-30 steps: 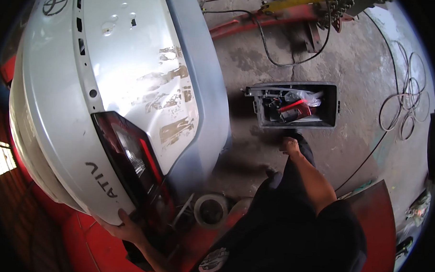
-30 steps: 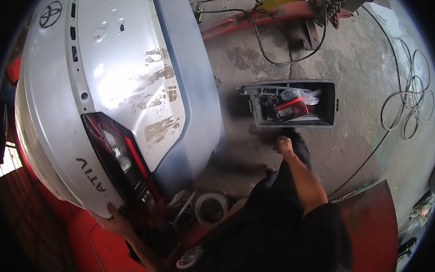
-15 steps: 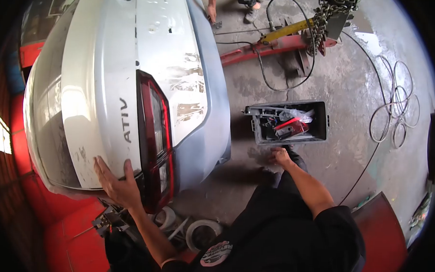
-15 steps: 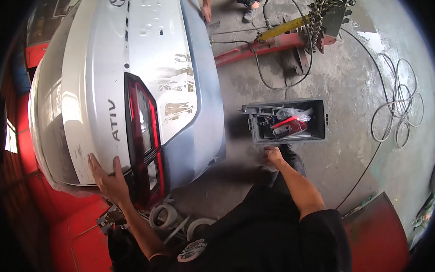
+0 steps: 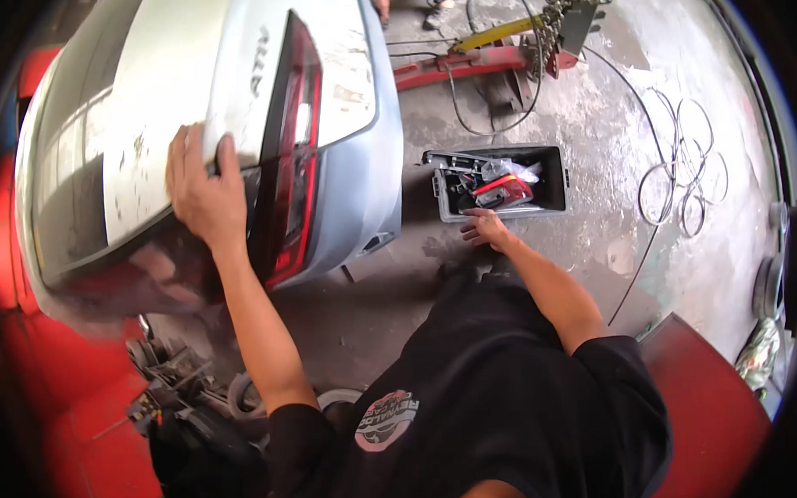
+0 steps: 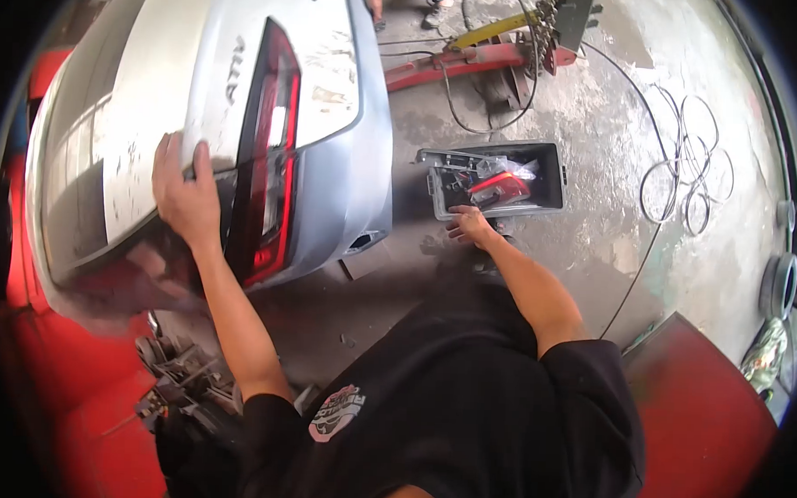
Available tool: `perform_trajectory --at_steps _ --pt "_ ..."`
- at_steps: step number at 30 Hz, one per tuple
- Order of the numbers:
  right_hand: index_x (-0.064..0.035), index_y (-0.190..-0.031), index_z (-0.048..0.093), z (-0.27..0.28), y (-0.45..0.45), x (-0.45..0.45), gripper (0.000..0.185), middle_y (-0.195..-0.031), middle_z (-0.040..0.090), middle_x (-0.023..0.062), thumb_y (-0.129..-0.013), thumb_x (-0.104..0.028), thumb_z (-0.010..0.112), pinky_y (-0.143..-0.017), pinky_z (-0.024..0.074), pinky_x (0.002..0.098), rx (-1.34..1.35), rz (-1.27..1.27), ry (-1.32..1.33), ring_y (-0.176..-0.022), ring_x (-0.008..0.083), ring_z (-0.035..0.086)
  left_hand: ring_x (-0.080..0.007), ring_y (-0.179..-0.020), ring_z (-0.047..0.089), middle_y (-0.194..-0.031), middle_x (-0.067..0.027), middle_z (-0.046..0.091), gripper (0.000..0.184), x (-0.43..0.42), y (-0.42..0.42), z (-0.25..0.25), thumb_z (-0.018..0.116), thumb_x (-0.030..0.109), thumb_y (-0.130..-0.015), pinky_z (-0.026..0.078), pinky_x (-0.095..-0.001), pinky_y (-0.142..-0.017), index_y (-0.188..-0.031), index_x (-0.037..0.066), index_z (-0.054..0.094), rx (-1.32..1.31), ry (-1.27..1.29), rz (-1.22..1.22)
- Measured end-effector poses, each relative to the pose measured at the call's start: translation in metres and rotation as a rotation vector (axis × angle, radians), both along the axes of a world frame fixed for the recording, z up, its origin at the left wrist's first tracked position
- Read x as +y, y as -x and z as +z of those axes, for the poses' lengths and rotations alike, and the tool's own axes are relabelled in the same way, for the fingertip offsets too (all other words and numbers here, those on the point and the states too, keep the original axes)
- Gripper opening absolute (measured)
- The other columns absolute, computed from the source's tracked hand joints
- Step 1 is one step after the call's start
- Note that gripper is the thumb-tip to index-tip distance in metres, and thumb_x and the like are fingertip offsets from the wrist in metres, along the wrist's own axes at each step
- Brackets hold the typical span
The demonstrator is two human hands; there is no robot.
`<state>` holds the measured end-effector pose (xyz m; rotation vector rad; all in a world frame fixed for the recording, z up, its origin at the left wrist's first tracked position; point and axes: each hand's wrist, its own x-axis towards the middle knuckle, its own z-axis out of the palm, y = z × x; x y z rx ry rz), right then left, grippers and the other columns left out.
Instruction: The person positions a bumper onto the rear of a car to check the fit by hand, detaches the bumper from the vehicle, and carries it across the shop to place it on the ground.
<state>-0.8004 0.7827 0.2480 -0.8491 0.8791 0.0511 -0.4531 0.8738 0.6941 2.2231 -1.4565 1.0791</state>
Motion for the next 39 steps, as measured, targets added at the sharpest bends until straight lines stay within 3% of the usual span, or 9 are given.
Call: perform_trajectory --at_steps 8,12,18,23,26,27,31,36,39 --pt "-0.0073 -0.152 0.043 0.033 -0.010 0.056 0.056 -0.120 0.070 0.0190 -0.099 -0.018 0.052 -0.075 0.0593 0.0375 0.018 0.122 0.040 -0.093 0.0280 0.073 -0.0324 -0.092 0.070 -0.100 -0.0157 0.074 0.017 0.044 0.037 -0.003 0.069 0.012 -0.090 0.054 -0.0385 -0.085 -0.102 -0.001 0.073 0.549 0.399 -0.387" --pt "-0.0069 -0.152 0.045 0.055 -0.023 0.052 0.056 -0.120 0.071 0.0171 -0.098 -0.017 0.053 -0.078 0.0589 0.0397 -0.045 0.123 0.068 -0.097 0.0285 0.074 -0.0296 -0.091 0.072 -0.100 -0.0161 0.074 0.014 0.112 0.118 -0.073 0.067 0.004 -0.088 0.055 -0.0385 -0.084 -0.100 0.000 0.073 0.625 0.162 -0.550" --pt "-0.0047 -0.148 0.050 0.106 -0.082 0.016 0.054 -0.114 0.073 0.0126 -0.095 -0.016 0.059 -0.069 0.0586 0.0337 -0.199 0.130 0.227 -0.091 0.0254 0.075 -0.0382 -0.113 0.067 -0.120 -0.0205 0.071 0.043 0.247 0.178 -0.328 0.067 0.032 -0.094 0.053 -0.0439 -0.097 -0.123 0.001 0.068 1.316 -0.584 -0.066" --pt "-0.0112 -0.145 0.054 0.109 -0.120 0.006 0.051 -0.110 0.073 0.0120 -0.095 -0.015 0.061 -0.064 0.0589 0.0326 -0.339 0.213 0.346 -0.085 0.0237 0.075 -0.0327 -0.097 0.073 -0.108 -0.0266 0.074 0.045 0.380 0.227 -0.466 0.067 0.029 -0.091 0.056 -0.0431 -0.084 -0.120 -0.005 0.070 1.759 -0.564 0.264" --pt "-0.0120 -0.147 0.053 0.091 -0.130 0.017 0.054 -0.113 0.072 0.0127 -0.094 -0.014 0.062 -0.062 0.0594 0.0339 -0.433 0.200 0.273 -0.088 0.0234 0.075 -0.0176 -0.075 0.066 -0.088 -0.0140 0.073 0.035 0.468 0.259 -0.563 0.066 0.022 -0.091 0.054 -0.0374 -0.065 -0.111 -0.006 0.072 2.031 -0.067 0.369" --pt "-0.0121 -0.149 0.050 0.093 -0.131 0.019 0.058 -0.117 0.071 0.0149 -0.093 -0.014 0.063 -0.062 0.0598 0.0352 -0.416 0.226 0.252 -0.088 0.0236 0.075 -0.0188 -0.079 0.068 -0.091 -0.0139 0.074 0.036 0.464 0.249 -0.554 0.067 0.023 -0.092 0.054 -0.0370 -0.066 -0.114 -0.005 0.072 1.786 -0.573 0.421" --pt "-0.0134 -0.161 0.029 0.126 -0.140 0.017 0.081 -0.140 0.055 0.0293 -0.090 -0.014 0.067 -0.066 0.0615 0.0403 -0.322 0.299 0.290 -0.089 0.0268 0.072 -0.0185 -0.087 0.069 -0.095 -0.0132 0.075 0.041 0.427 0.259 -0.518 0.066 0.029 -0.095 0.055 -0.0354 -0.069 -0.121 -0.003 0.070 1.910 -0.208 0.521" --pt "-0.0184 -0.164 0.023 0.128 -0.169 0.004 0.090 -0.143 0.052 0.0300 -0.087 -0.019 0.071 -0.065 0.0583 0.0366 -0.333 0.274 0.443 -0.087 0.0231 0.067 -0.0172 -0.087 0.069 -0.104 -0.0110 0.073 0.047 0.289 0.254 -0.372 0.067 0.029 -0.096 0.054 -0.0316 -0.069 -0.131 -0.001 0.065 1.897 -0.155 0.537" --pt "-0.0150 -0.162 0.030 0.114 -0.191 0.005 0.086 -0.139 0.057 0.0297 -0.086 -0.017 0.071 -0.066 0.0579 0.0345 -0.405 0.246 0.634 -0.084 0.0210 0.067 -0.0166 -0.087 0.069 -0.104 -0.0094 0.073 0.046 0.270 0.246 -0.376 0.068 0.030 -0.096 0.054 -0.0309 -0.069 -0.131 0.000 0.066 1.922 -0.079 0.374"
